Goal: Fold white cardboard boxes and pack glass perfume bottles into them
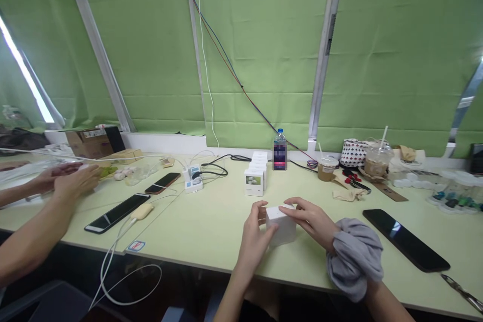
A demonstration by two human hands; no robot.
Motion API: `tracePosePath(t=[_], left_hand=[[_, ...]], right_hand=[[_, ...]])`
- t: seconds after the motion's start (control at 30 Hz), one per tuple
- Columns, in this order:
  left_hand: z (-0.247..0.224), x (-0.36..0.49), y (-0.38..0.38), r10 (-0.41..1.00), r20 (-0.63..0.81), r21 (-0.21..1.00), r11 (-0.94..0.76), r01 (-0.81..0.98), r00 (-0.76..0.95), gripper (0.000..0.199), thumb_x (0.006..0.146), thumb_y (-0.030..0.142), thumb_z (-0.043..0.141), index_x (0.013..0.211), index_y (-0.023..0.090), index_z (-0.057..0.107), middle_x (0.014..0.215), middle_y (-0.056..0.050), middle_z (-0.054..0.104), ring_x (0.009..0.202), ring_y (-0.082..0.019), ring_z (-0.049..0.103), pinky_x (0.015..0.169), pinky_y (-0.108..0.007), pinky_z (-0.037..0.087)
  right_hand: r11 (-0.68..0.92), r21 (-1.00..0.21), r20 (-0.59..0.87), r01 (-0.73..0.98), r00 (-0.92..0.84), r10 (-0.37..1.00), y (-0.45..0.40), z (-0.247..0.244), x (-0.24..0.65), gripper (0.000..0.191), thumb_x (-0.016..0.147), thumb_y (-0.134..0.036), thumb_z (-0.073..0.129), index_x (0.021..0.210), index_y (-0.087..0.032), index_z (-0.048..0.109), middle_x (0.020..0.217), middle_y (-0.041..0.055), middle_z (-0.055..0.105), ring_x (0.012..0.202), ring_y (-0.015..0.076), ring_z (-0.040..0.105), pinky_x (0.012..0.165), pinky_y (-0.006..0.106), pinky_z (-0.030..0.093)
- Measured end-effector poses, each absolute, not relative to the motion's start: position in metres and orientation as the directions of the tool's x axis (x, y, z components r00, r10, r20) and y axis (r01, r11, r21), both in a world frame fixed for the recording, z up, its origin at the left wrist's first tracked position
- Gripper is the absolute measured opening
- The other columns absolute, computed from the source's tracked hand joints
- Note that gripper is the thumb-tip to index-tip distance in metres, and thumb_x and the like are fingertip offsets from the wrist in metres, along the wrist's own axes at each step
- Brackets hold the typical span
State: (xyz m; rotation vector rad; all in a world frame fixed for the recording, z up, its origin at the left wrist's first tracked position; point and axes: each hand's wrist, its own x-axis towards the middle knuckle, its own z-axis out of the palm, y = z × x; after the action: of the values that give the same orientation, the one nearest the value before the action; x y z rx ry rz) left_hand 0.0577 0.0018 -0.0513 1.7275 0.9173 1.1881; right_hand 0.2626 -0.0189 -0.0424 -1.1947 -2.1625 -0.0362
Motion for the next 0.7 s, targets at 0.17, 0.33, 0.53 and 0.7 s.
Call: tracePosePath(t=[0.17, 0.33, 0.53, 0.7], left_hand=[[-0.067, 0.068, -0.015, 0.867, 0.478, 0.810, -0.496, 0.314, 0.137, 0.047, 0.077, 0.035, 0.065, 0.118, 0.022, 0.046, 0.094, -0.004, 0.059, 0.091, -0.024, 0.059, 0.080, -0.036, 0.047], [-0.074, 0.082, -0.033, 0.869, 0.422, 0.849, -0.479, 0.224, 0.260, 0.064, 0.068, 0.036, 0.075, 0.121, 0.023, 0.042, 0.086, 0.000, 0.056, 0.076, -0.019, 0.059, 0.068, -0.031, 0.050], [-0.065, 0.077, -0.023, 0.897, 0.335, 0.942, -0.324, -0.087, 0.289, 0.045, 0.077, 0.020, 0.063, 0.117, 0.025, 0.042, 0.086, 0.002, 0.056, 0.078, -0.015, 0.062, 0.068, -0.027, 0.053], [-0.056, 0.056, -0.004, 0.807, 0.516, 0.808, -0.570, 0.149, 0.287, 0.035, 0.084, 0.020, 0.056, 0.117, 0.029, 0.059, 0.121, -0.006, 0.053, 0.116, -0.023, 0.051, 0.100, -0.040, 0.042]], right_hand=[[0.372, -0.470, 0.470, 0.801, -0.130, 0.873, -0.022, -0.040, 0.256, 0.045, 0.097, -0.041, 0.032, 0.135, -0.025, 0.050, 0.119, 0.0107, 0.053, 0.081, 0.0169, 0.064, 0.077, 0.034, 0.054], [0.341, -0.461, 0.430, 0.819, -0.129, 0.893, -0.037, -0.028, 0.243, 0.049, 0.095, -0.047, 0.036, 0.132, -0.020, 0.053, 0.098, 0.0078, 0.058, 0.078, 0.0188, 0.063, 0.075, 0.033, 0.052], [0.395, -0.442, 0.420, 0.806, -0.203, 0.885, -0.037, -0.020, 0.246, 0.031, 0.092, -0.033, 0.047, 0.116, -0.017, 0.058, 0.102, 0.0084, 0.067, 0.081, 0.0195, 0.063, 0.074, 0.032, 0.051], [0.482, -0.432, 0.485, 0.762, -0.255, 0.837, -0.032, -0.022, 0.254, 0.025, 0.095, -0.032, 0.044, 0.100, -0.020, 0.065, 0.099, 0.0064, 0.071, 0.089, 0.0192, 0.066, 0.080, 0.031, 0.051]])
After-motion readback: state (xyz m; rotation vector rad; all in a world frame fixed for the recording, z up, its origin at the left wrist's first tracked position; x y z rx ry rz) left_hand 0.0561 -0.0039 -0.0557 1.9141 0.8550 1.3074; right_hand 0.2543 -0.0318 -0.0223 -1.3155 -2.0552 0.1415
